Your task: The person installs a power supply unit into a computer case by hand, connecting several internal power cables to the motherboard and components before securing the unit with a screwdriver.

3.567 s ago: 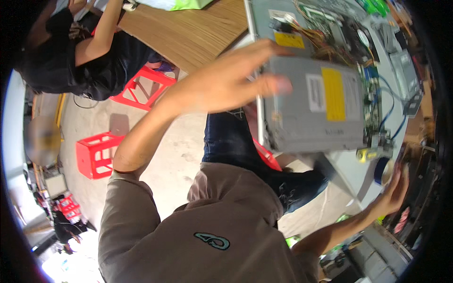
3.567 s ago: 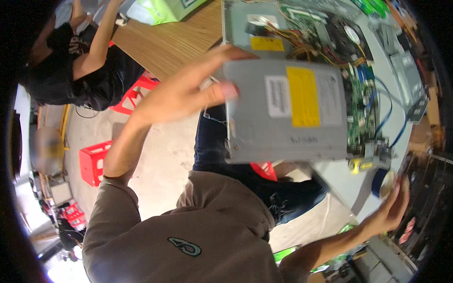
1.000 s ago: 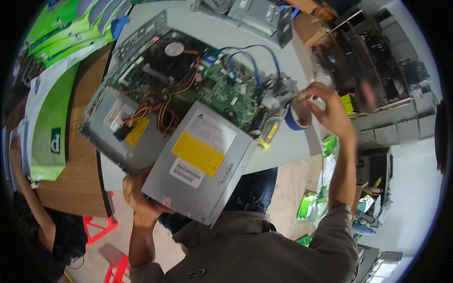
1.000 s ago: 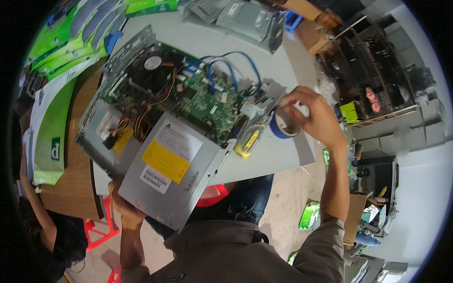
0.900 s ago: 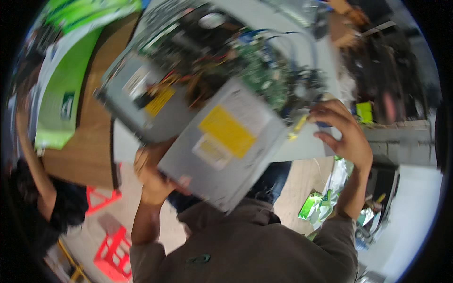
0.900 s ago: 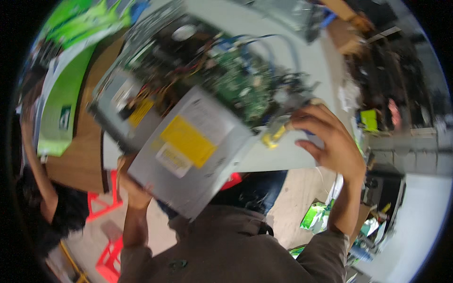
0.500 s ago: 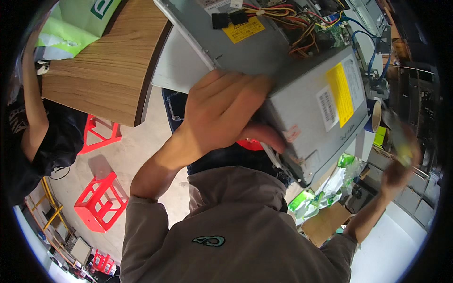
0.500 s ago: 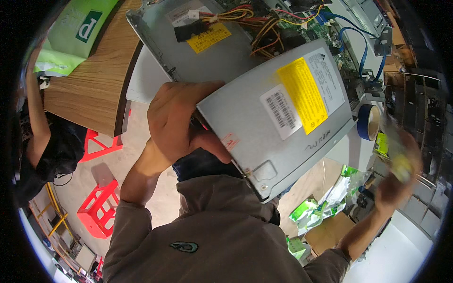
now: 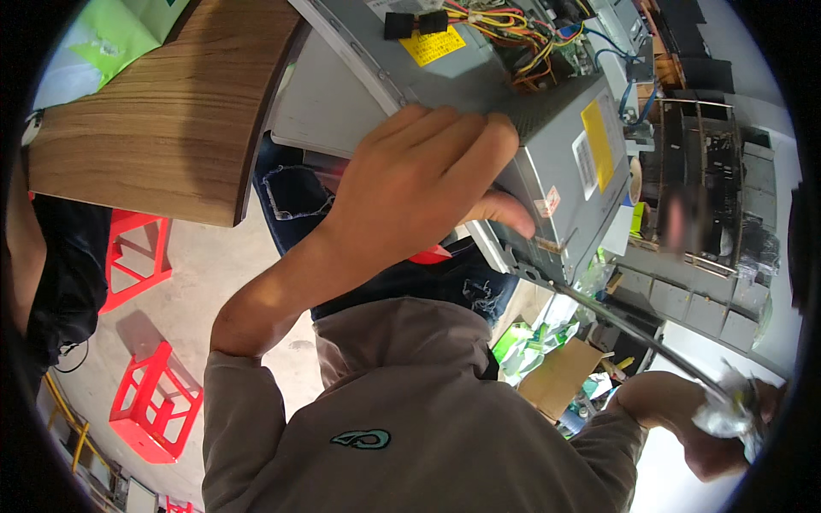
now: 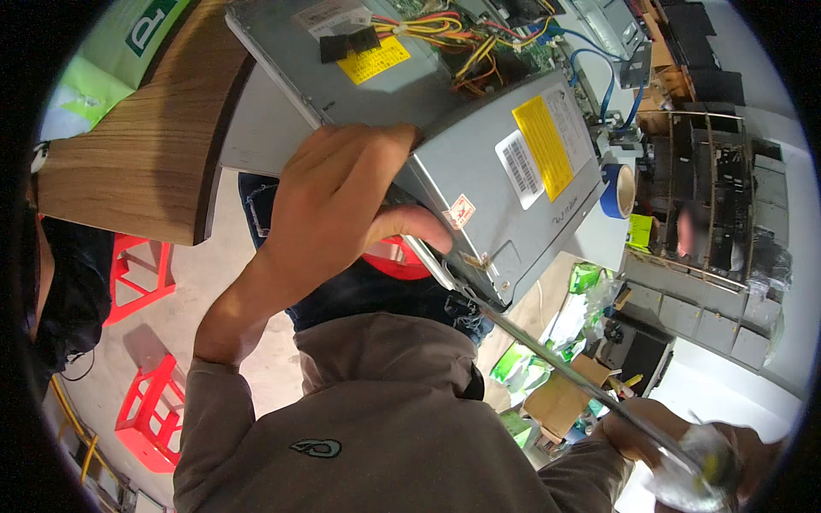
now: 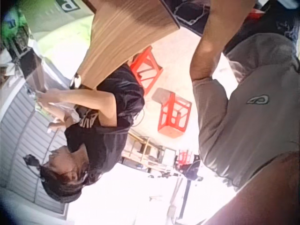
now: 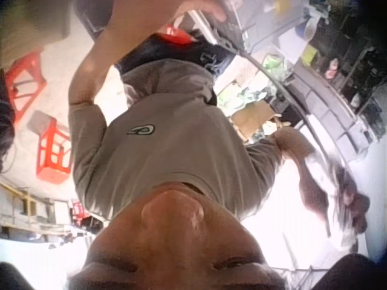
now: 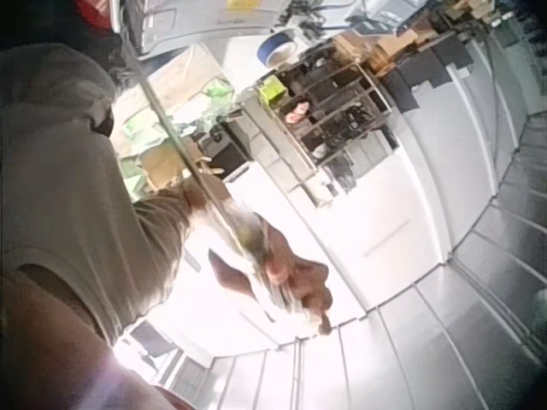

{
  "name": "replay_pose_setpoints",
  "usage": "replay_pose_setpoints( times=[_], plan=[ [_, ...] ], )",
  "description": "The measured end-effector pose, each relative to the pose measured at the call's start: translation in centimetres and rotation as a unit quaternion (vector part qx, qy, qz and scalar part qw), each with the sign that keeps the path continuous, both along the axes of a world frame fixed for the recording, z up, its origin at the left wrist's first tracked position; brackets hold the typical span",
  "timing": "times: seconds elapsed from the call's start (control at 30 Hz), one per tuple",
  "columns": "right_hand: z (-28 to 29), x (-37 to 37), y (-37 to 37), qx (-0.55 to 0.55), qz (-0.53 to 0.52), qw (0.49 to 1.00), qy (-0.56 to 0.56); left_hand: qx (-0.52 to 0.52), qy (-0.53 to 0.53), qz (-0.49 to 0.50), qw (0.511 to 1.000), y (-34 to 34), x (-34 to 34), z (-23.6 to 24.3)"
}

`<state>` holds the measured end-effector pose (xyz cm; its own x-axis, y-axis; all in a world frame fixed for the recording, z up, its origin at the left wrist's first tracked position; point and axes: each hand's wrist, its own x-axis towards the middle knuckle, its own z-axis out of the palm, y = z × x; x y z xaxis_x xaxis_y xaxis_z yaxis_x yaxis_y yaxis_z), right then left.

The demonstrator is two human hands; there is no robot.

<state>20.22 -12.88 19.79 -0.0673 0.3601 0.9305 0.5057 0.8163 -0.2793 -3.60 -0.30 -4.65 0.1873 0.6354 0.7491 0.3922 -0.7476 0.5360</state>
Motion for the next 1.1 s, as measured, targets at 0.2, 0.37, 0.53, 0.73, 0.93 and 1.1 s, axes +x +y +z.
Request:
replay_pose_setpoints(
  times=[0.2, 0.37, 0.53, 0.73, 0.93, 1.1],
  plan=[
    [-0.1, 0.3, 0.2, -0.213, -0.013, 0.968, -0.131, 0.017, 0.0, 0.001, 1.0, 0.0, -0.4, 0.1],
    [0.2, -1.8, 3.9, -0.325, 0.063, 0.927, -0.174, 0.001, 0.031, -0.002, 1.0, -0.3, -0.5, 0.3],
    [1.4, -0.8, 2.1, -0.493, 0.142, 0.853, -0.093, -0.106, -0.023, 0.021, 0.994, -0.3, -0.3, 4.7],
    [0.1, -0.4, 3.7, -0.402, 0.327, 0.853, -0.059, 0.086, 0.152, -0.177, 0.969, 6.1, 5.8, 13.7],
    [-2.4, -2.8, 4.6, -0.249, 0.281, 0.925, 0.068, -0.168, 0.367, -0.182, 0.897, 9.0, 18.1, 10.0],
    [-4.1, 1.6, 4.6, 0.135, -0.284, 0.949, -0.033, -0.117, 0.321, -0.216, 0.915, 8.1, 16.9, 9.7]
  ],
)
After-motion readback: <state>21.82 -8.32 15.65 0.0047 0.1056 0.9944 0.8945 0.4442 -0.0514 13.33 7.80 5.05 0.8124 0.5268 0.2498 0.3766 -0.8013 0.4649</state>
